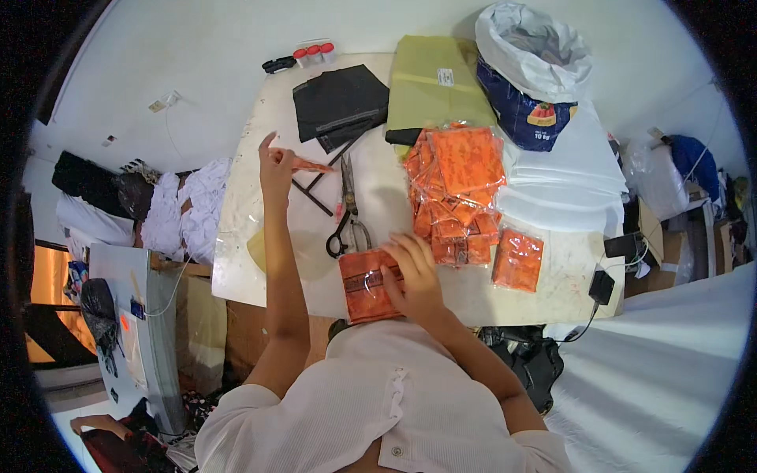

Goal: Sorting and counting small orange packets on a workbench.

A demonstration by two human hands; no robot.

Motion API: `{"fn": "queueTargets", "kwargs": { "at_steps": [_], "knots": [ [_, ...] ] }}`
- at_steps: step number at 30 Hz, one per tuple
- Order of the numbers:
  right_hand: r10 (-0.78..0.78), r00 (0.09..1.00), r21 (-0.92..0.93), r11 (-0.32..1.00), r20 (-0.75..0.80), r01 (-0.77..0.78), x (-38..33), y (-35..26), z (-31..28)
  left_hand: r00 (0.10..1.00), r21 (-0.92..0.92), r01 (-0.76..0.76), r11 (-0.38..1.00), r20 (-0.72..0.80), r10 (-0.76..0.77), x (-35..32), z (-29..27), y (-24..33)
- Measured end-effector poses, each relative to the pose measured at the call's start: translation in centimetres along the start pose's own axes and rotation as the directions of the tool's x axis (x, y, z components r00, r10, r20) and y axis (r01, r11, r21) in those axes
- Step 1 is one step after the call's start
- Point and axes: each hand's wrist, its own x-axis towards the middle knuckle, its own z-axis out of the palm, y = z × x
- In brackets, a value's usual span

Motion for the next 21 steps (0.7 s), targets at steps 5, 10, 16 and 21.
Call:
{"fn": "queueTargets", "kwargs": {
  "at_steps": [5, 10, 16, 21],
  "knots": [
    [-0.011, 0.981, -0.021, 1.0, -0.194, 0.008, 4.2, -2.1, 0.3, 0.84, -0.502, 0.393, 0.771, 0.537, -0.079, -8.0, -1.7, 8.0],
    [0.287, 0.951, 0.627, 0.763, -0.117, -0.154, 6.3, -0.3, -2.9, 0.689, -0.475, 0.56, 0.678, 0.722, -0.063, -12.8, -4.6, 6.0],
    [0.261, 0.919, 0.695, 0.602, 0.296, -0.394, 9.8, 0.0, -6.0, 0.519, -0.403, 0.167, 0.9, 0.812, 0.267, -16.9, -5.0, 3.9],
    [0.114, 0.761, 0.186, 0.937, 0.639, -0.296, 11.2, -3.0, -4.9, 0.47, -0.227, 0.602, 0.766, 0.876, -0.11, -18.7, -3.0, 3.0]
  ]
}}
